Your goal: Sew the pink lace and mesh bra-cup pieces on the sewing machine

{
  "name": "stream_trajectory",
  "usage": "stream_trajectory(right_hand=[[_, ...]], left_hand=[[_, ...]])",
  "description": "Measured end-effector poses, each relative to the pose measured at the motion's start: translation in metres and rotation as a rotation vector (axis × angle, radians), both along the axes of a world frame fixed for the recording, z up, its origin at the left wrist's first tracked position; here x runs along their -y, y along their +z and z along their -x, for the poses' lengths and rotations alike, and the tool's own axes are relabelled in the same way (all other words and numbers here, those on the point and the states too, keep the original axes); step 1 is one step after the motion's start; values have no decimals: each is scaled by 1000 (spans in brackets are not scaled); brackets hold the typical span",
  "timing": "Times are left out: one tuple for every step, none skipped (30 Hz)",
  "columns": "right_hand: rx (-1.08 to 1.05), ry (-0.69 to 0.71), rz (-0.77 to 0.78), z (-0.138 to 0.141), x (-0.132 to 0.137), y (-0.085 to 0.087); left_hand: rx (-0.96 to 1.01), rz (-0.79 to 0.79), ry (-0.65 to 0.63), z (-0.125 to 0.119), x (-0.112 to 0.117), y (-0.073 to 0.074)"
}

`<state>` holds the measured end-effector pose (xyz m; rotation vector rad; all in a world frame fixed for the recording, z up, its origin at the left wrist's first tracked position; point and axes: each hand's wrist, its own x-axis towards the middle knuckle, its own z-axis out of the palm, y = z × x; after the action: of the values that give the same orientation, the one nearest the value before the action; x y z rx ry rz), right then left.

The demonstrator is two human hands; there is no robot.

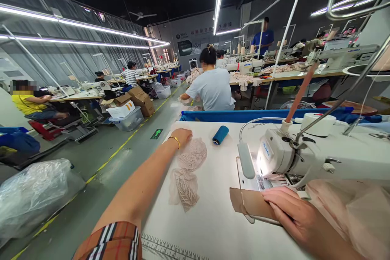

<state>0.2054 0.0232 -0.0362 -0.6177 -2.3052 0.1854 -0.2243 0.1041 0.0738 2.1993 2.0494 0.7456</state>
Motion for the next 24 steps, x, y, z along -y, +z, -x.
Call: stream_trajectory(right_hand=[[-1,-3,3,0,0,0],[0,-5,8,-1,1,-1],[4,-4,16,-1,1,0],[8,-1,23,-2,2,0],[13,4,28,-2,2,0],[19,10,31,-3,3,1],[26,16,32,-3,3,1],[35,19,37,-4,3,1],[44,23,41,-5,3,1],[49,25,47,-5,4,1],[51,28,53,-6,4,0],[49,29,58,-6,4,0],[42,29,60,-5,4,-1],[33,29,58,-5,4,-1],[24,29,56,-4,4,-1],[17,27,56,-4,4,0],[14,27,58,-3,4,0],[12,26,60,-2,5,2],[10,27,61,-1,6,3],[4,28,62,0,7,4],[-2,31,63,1,8,6],[-9,39,66,3,10,8],[-18,50,69,4,12,10],[-23,63,77,6,13,13]], left_hand=[[-15,50,-13,1,4,-10],[-44,91,-19,2,9,-16],[-73,119,-21,4,13,-19],[-89,136,-21,5,17,-19],[-102,142,-18,7,23,-17],[-110,138,-15,7,30,-13],[-117,133,-15,7,40,-8],[-122,128,-22,5,51,-4],[-126,128,-38,3,65,0],[-128,139,-66,0,80,2],[-130,156,-102,-4,95,2],[-136,176,-142,-8,110,0],[-144,197,-177,-12,122,-4],[-156,212,-199,-17,133,-9],[-170,220,-212,-21,140,-14],[-183,224,-218,-26,145,-20],[-195,222,-223,-31,146,-25],[-205,215,-229,-37,146,-29],[-210,204,-240,-44,145,-31],[-210,188,-256,-52,143,-32],[-207,169,-276,-61,140,-31],[-199,150,-300,-70,138,-28],[-190,136,-327,-78,136,-25],[-178,129,-354,-85,135,-22]])
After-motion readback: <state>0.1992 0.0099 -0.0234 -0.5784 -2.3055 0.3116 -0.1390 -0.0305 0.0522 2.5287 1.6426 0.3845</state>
